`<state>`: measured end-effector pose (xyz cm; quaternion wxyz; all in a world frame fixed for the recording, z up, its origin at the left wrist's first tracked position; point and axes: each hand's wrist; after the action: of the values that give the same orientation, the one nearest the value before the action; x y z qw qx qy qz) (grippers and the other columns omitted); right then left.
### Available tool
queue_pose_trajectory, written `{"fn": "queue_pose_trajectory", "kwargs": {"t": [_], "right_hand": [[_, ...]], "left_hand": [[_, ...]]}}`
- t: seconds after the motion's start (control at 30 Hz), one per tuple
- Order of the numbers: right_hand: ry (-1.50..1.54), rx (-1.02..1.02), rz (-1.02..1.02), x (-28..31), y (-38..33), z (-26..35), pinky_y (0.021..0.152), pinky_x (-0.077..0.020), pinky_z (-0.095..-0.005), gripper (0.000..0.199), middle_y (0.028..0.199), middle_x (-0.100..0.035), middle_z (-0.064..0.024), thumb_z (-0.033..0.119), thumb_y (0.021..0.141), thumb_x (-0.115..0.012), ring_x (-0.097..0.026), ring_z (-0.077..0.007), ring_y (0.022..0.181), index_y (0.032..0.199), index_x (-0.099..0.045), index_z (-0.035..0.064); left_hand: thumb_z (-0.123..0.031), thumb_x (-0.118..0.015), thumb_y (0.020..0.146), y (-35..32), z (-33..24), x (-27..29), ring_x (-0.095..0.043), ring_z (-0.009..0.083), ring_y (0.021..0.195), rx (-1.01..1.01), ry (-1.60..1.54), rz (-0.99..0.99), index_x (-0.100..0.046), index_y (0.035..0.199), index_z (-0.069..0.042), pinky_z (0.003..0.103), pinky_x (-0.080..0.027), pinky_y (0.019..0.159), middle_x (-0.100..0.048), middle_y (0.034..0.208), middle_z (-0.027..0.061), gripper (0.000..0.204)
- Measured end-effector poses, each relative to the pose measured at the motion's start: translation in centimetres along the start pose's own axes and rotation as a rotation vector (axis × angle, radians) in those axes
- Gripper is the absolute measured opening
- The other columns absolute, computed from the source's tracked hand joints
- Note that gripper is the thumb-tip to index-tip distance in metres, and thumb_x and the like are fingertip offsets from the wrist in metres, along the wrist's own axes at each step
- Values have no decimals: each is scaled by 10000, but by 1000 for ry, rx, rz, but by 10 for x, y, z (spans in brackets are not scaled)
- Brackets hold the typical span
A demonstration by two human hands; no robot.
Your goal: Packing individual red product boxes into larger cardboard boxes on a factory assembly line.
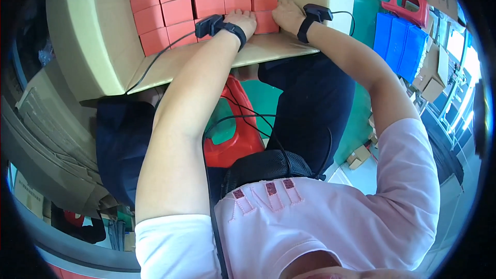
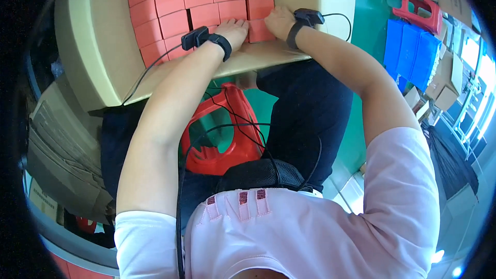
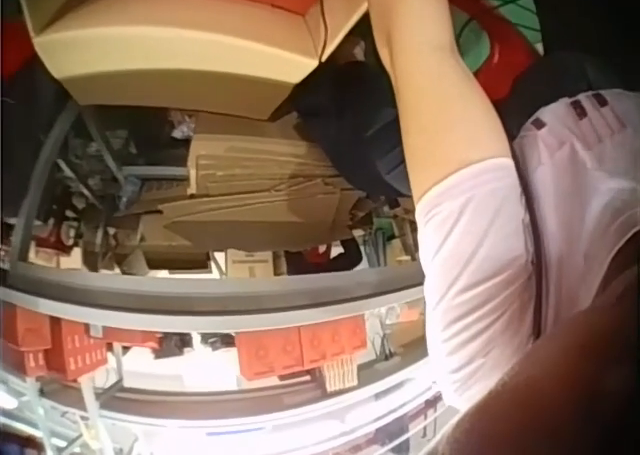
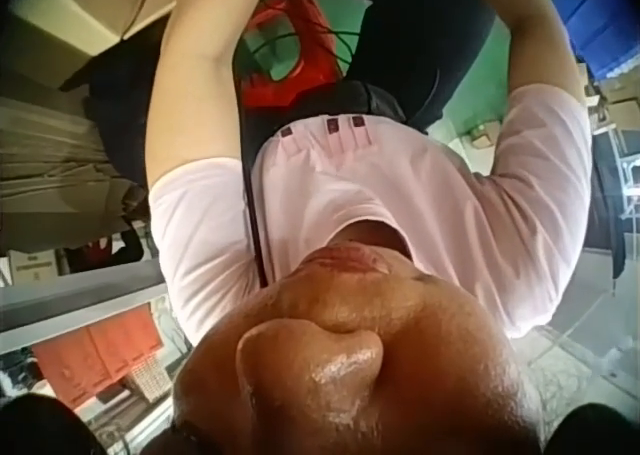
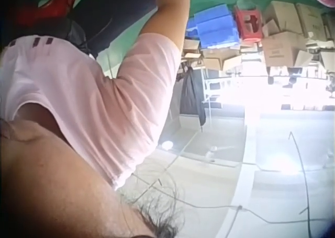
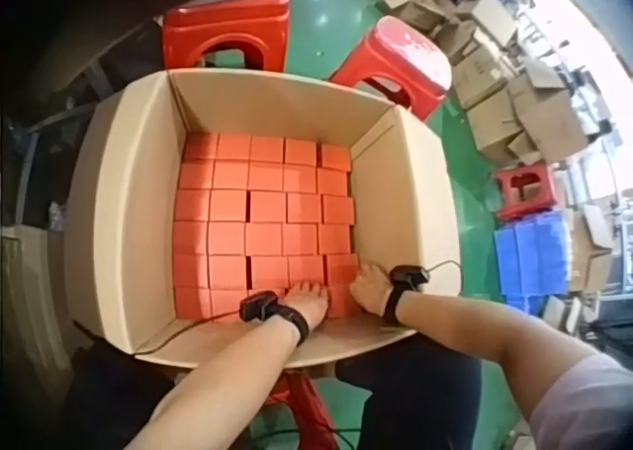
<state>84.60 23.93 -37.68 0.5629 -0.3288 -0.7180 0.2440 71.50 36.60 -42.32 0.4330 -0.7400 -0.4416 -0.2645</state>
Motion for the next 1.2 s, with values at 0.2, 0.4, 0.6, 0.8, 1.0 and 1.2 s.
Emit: {"fn": "queue_pose_trajectory", "kwargs": {"t": [0.2, 0.4, 0.6, 0.8, 1.0, 1.2], "right_hand": [[200, -46, 12, -2, 16, 3, 782, -532, -413, 160, 911, -703, -158, 132, 785, -619, -669, -319, 904, 868, -727, 48], [184, 111, 197, -2, 23, -9, 769, -553, -408, 209, 966, -717, -107, 148, 846, -549, -693, -280, 920, 929, -736, 102], [123, 181, 166, 4, 29, -5, 727, -554, -390, 210, 799, -713, -121, 196, 620, -786, -697, -271, 820, 782, -741, 71], [8, 110, -14, -42, 40, -9, 638, -527, -407, 183, 749, -704, -51, 230, 618, -777, -691, -237, 766, 763, -740, 125], [-112, 116, 95, -25, 50, 1, 598, -461, -462, 71, 741, -697, -21, 196, 727, -670, -668, -227, 719, 759, -722, 161], [-260, 38, 397, -23, 55, 30, 672, -470, -506, 219, 979, -690, -20, 221, 864, -562, -649, -220, 885, 1040, -689, 188]], "left_hand": [[-74, -461, 888, 22, -5, 6, -616, 378, 1052, 110, -336, -53, -611, 1113, 24, 462, -507, 881, -631, 1123, 240, 288], [-36, -466, 865, 32, -17, 2, -622, 412, 1029, 222, -568, -56, -666, 1010, 21, 476, -508, 871, -641, 1041, 286, 253], [-65, -417, 904, 38, -5, -11, -636, 408, 986, 163, -543, -142, -648, 945, 21, 495, -507, 842, -649, 1008, 276, 250], [-95, -358, 936, 50, -8, -9, -654, 405, 946, 204, -511, -198, -557, 1048, 28, 507, -519, 791, -656, 973, 284, 259], [-105, -352, 937, 39, -7, -16, -656, 408, 958, 239, -481, -83, -520, 1126, 59, 495, -533, 815, -660, 1004, 283, 302], [-255, -688, 798, -20, -33, 78, -645, 392, 974, 111, -532, 67, -556, 1191, 34, 446, -513, 870, -664, 1017, 252, 505]]}}
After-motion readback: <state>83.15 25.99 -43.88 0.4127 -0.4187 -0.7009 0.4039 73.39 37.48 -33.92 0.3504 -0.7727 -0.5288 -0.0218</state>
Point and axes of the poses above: each hand's wrist, its own y-axis towards the middle knuckle, its own x-axis out of the back of the hand, z = x × y
